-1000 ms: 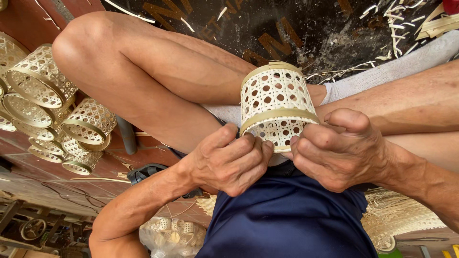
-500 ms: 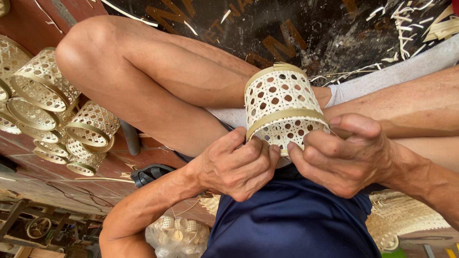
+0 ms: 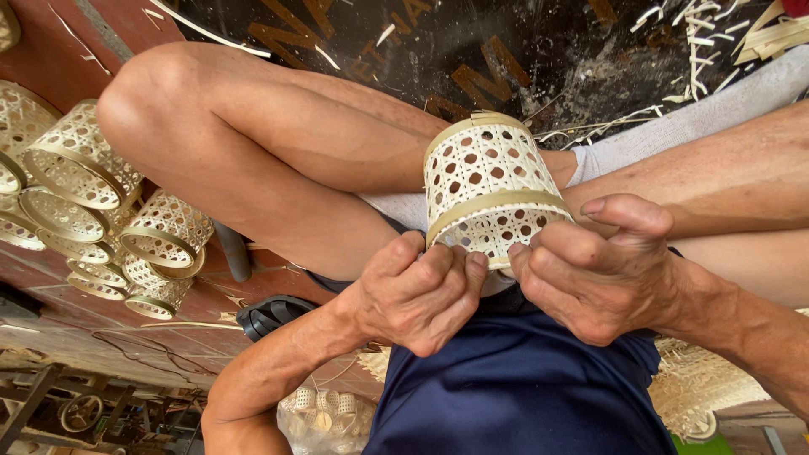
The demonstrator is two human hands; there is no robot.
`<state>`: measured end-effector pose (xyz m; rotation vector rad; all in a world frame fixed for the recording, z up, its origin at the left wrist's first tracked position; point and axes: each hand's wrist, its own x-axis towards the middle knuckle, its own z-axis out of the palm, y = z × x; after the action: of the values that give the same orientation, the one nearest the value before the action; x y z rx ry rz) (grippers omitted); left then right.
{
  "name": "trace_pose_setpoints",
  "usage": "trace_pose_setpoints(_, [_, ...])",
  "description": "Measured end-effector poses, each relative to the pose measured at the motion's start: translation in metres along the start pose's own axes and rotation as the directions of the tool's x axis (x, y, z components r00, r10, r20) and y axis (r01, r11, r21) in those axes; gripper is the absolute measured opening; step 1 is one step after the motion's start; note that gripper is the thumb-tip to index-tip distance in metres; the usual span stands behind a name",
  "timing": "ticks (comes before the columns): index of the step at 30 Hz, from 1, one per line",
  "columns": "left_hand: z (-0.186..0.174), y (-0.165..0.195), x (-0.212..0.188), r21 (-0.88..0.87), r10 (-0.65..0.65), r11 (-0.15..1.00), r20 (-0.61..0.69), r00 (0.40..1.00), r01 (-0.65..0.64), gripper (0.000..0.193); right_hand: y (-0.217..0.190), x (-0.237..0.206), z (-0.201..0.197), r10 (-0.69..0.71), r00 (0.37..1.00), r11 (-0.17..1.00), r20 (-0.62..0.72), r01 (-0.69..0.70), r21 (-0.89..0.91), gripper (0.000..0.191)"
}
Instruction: The person sits on the workshop floor making woven bamboo lampshade bodies. They bend a thin bamboo strip around a metal tube, trim it with a knife, fit and press a rim ring onto a perforated woven bamboo cylinder, then cut circular discs from a woven bamboo sheet with scissors and stack the cut discs.
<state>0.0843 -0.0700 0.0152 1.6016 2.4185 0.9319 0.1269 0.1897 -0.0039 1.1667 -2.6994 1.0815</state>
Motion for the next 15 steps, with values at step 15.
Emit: trace_pose_setpoints(15, [-0.0011,0.0007,-0.0025,-0.009,0.008,1.0,0.022,1.0,-0.008,0.034,0.0072,0.0051,-0.0038,-0.076,0.996,0.989,0.045,0.069,0.129,0.017])
